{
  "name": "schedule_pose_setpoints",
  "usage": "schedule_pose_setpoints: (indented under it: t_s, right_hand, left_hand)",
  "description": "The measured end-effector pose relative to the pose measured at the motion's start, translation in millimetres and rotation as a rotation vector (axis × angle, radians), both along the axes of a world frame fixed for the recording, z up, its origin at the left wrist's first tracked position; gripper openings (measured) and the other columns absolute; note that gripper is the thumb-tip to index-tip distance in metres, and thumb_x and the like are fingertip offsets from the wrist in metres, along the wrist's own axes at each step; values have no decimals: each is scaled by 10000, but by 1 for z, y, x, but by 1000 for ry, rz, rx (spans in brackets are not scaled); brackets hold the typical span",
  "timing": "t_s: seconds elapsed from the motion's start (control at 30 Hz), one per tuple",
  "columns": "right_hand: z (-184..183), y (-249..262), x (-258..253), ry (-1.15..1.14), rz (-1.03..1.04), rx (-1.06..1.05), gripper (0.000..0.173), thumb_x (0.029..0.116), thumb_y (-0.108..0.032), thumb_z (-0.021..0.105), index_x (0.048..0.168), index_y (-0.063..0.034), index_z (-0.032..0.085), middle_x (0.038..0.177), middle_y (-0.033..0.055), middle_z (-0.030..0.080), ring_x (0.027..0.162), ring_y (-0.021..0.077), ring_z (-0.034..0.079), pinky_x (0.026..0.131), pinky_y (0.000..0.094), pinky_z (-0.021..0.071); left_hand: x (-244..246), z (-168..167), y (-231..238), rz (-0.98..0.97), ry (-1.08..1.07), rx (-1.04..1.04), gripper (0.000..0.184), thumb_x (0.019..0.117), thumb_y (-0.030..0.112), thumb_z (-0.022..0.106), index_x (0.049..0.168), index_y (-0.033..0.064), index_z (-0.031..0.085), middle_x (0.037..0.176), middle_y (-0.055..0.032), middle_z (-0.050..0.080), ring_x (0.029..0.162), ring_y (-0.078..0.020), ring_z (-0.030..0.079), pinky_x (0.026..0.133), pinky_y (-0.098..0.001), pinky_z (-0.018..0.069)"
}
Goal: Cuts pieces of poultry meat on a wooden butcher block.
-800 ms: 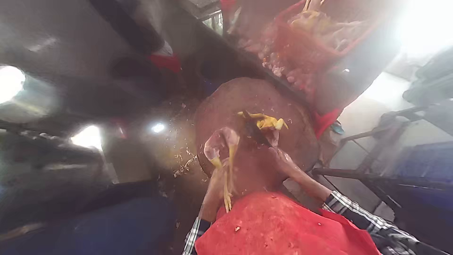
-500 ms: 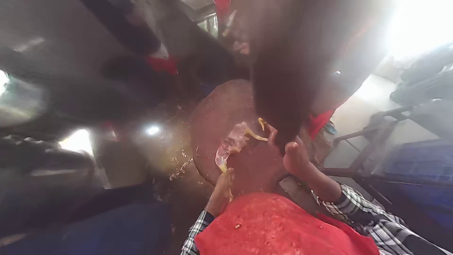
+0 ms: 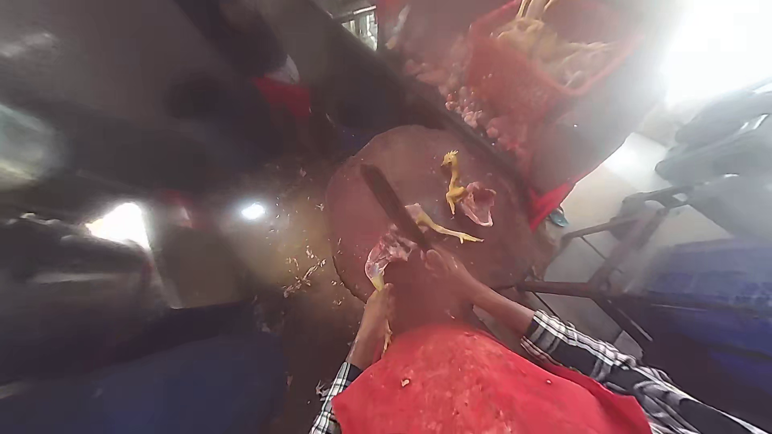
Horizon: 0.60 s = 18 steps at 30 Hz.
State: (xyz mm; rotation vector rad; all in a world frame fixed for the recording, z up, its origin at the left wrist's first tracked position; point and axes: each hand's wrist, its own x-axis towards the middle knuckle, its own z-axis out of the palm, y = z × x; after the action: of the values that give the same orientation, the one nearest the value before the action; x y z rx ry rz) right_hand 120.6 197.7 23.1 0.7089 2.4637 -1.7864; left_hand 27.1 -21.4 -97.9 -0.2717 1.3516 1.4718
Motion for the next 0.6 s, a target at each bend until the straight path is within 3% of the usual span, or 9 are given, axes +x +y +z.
schedule_pose_setpoints:
  t_s: [0.1,0.2,0.27,0.33,0.4,0.5,0.6]
  right_hand:
    - [-41,12,-7,-199,59,41,656,1080,-582,270,1268,-53,608,957,113,648,825,206,641,803,438,561]
    - [-65,28,-1,-486,116,-54,678,1076,-622,228,1118,-58,602,844,89,579,687,203,577,652,422,518]
    - [-76,27,18,-512,114,-30,690,1068,-634,247,1147,-56,615,877,112,601,741,238,602,701,469,527]
    - [-87,25,39,-467,98,2,688,1070,-621,262,1187,-51,629,942,138,641,832,261,643,797,505,544]
    - [-95,23,51,-410,62,30,656,1072,-606,267,1157,-72,637,905,105,631,798,233,632,769,479,543]
    - [-72,16,33,-405,53,30,637,1083,-587,260,1189,-83,635,921,99,643,790,223,635,758,471,550]
    - [-11,1,-5,-188,81,-46,614,1080,-582,233,1116,-90,599,782,25,536,649,161,541,621,382,509]
  left_hand:
    - [1,3,-4,-1,37,-3,351,1113,346,420,1266,75,583,656,12,470,453,-85,399,418,-243,389]
    - [-4,23,-34,2,123,-22,325,1097,343,465,1205,81,622,630,24,468,461,-78,396,418,-240,368]
    - [-2,39,-72,17,258,-111,318,1081,366,502,1167,83,618,640,7,490,481,-92,430,435,-259,403]
    - [-3,54,-111,-16,429,-277,365,1076,391,510,1262,91,604,678,-12,532,520,-118,467,482,-301,440]
    - [-6,73,-137,-51,521,-380,384,1076,413,492,1308,125,594,668,-7,527,523,-131,476,495,-319,445]
    - [-4,90,-137,32,417,-242,355,1102,354,447,1321,112,586,661,10,499,502,-100,430,456,-267,397]
    - [0,61,-95,135,276,-16,376,1118,330,393,1335,73,560,681,10,510,504,-87,444,457,-254,422]
